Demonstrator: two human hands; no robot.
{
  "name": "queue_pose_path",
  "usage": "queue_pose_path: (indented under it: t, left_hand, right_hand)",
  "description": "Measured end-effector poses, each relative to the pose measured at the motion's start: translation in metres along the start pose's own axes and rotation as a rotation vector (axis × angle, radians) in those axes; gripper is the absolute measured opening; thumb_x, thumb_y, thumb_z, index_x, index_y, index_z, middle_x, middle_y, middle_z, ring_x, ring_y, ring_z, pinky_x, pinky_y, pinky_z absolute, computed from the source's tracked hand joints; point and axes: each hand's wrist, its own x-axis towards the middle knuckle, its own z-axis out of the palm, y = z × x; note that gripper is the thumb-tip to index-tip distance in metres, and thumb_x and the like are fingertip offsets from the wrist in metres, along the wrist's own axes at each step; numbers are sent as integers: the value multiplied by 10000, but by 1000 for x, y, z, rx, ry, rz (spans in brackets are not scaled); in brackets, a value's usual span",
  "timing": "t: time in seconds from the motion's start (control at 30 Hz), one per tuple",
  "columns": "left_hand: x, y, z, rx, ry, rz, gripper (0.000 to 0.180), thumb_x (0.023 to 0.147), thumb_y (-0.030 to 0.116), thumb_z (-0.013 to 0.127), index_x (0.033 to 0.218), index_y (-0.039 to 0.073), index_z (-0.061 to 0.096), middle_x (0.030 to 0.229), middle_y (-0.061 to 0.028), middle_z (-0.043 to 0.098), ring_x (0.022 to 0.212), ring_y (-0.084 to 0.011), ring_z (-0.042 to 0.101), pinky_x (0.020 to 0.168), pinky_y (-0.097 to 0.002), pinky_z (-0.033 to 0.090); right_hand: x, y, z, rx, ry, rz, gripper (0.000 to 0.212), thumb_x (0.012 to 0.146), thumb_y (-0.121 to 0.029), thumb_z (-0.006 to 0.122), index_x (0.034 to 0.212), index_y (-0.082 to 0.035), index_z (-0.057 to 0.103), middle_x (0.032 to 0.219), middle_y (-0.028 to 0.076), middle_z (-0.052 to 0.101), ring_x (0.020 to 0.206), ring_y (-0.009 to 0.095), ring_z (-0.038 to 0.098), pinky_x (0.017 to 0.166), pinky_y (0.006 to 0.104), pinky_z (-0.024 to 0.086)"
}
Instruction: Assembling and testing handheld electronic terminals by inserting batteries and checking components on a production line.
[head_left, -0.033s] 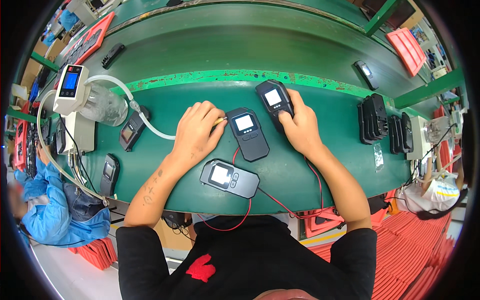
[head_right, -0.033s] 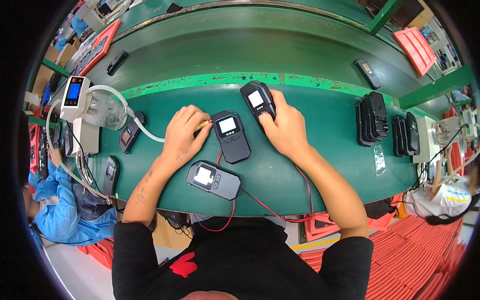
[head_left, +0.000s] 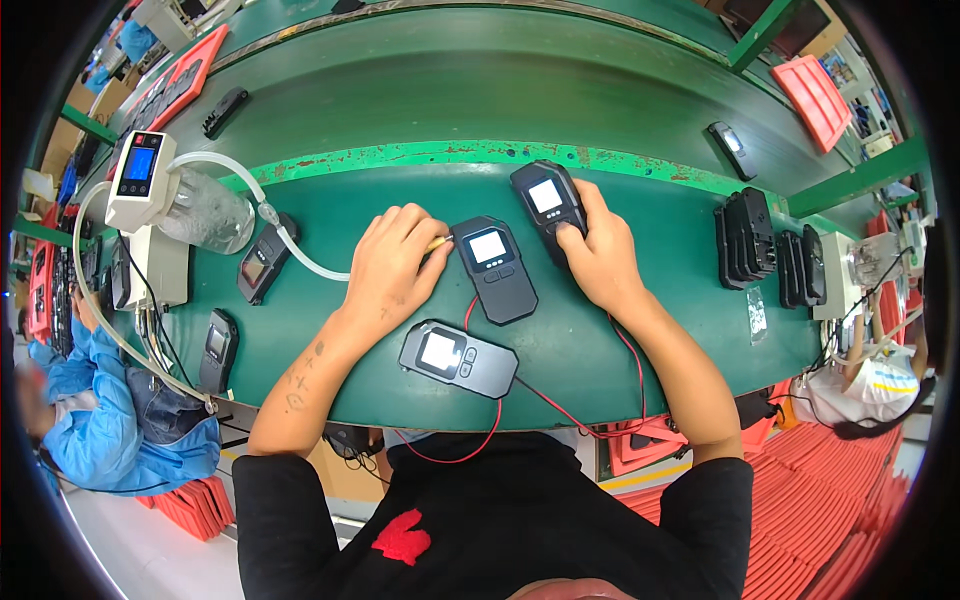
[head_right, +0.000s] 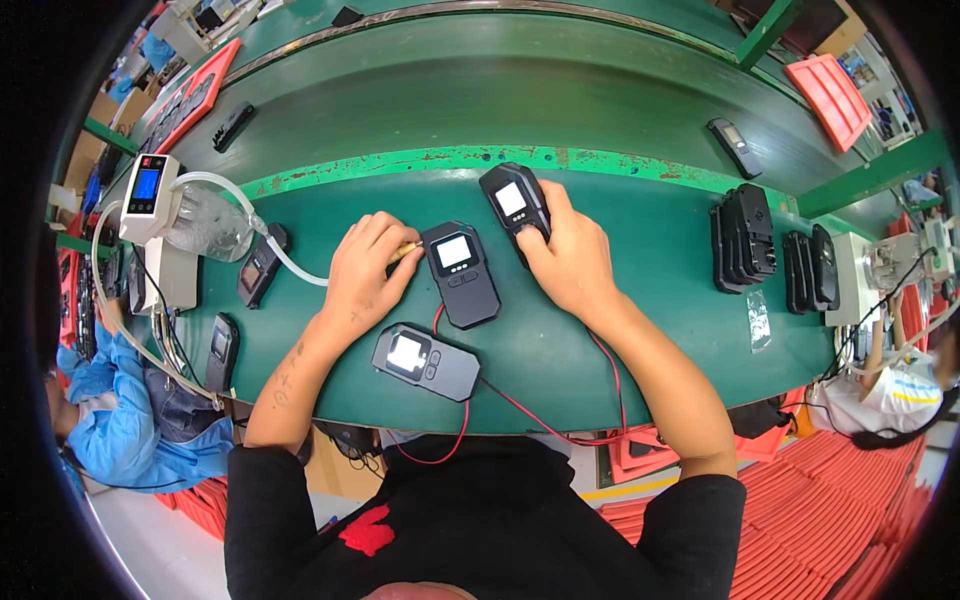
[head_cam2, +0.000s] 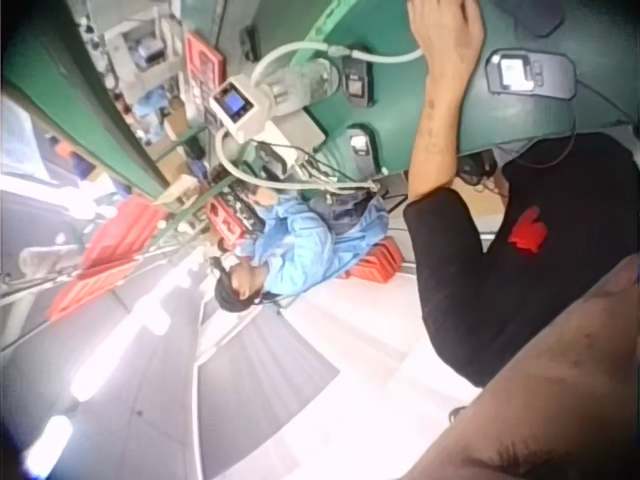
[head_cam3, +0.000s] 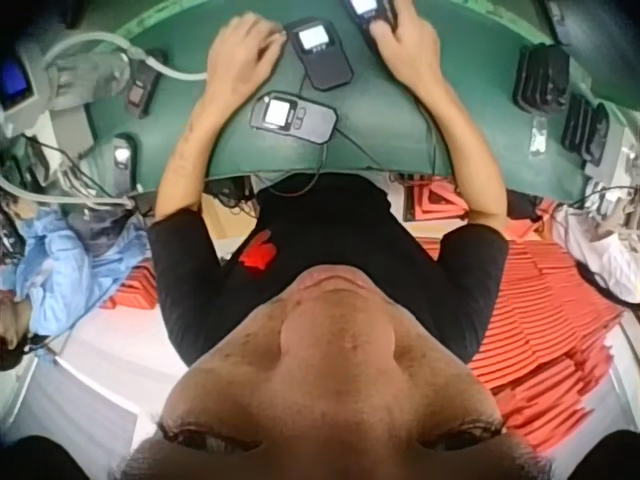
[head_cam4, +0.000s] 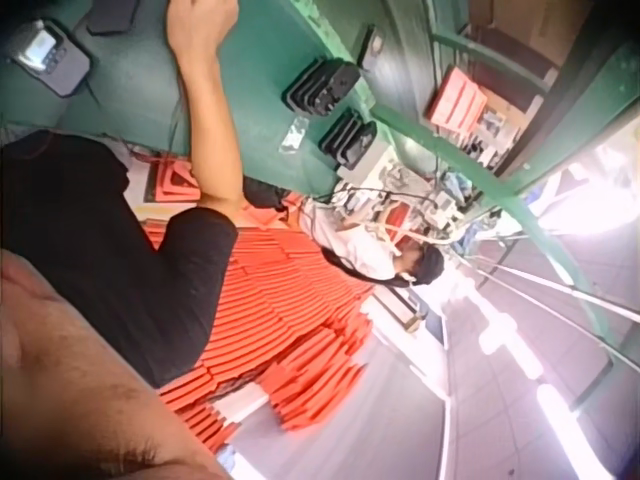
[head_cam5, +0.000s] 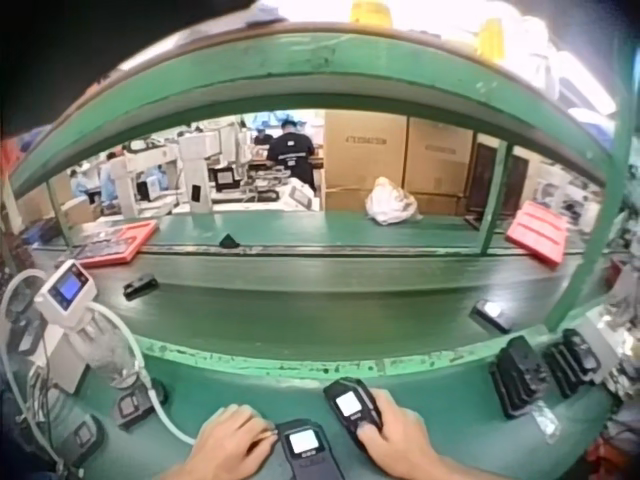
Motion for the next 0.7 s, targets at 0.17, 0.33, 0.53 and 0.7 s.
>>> queue_pose_path:
  t: [0.17, 0.33, 0.53, 0.7]
  left_hand:
    - [-1, 6, 0, -3, 10, 0, 157, 872, 56, 767, 994, 44, 668, 957, -86, 617, 892, -307, 608, 794, -413, 487]
    - [-1, 6, 0, -2, 70, 31, 135, 897, 73, 751, 988, 62, 651, 915, -76, 616, 830, -294, 600, 739, -411, 492]
    - [-2, 10, 2, -55, 129, -82, 140, 928, 88, 740, 1020, 63, 637, 900, -90, 668, 798, -310, 658, 675, -420, 534]
    - [-4, 10, 5, -78, 123, -138, 144, 941, 95, 731, 1036, 67, 626, 906, -96, 677, 806, -321, 688, 666, -422, 545]
  right_hand:
    - [-5, -5, -8, -45, 17, -21, 497, 906, -175, 572, 1381, -31, 552, 959, 223, 710, 844, 378, 703, 807, 442, 548]
    - [3, -3, -17, -219, 81, -6, 495, 906, -201, 573, 1366, -17, 564, 1007, 227, 709, 910, 406, 691, 847, 479, 539]
    - [13, 7, -32, -331, 32, -66, 481, 911, -201, 558, 1341, 15, 582, 1229, 248, 652, 1156, 404, 618, 977, 489, 491]
    - [14, 13, -33, -449, 92, -148, 483, 908, -174, 568, 1347, 27, 588, 1368, 232, 599, 1317, 408, 532, 1090, 478, 445]
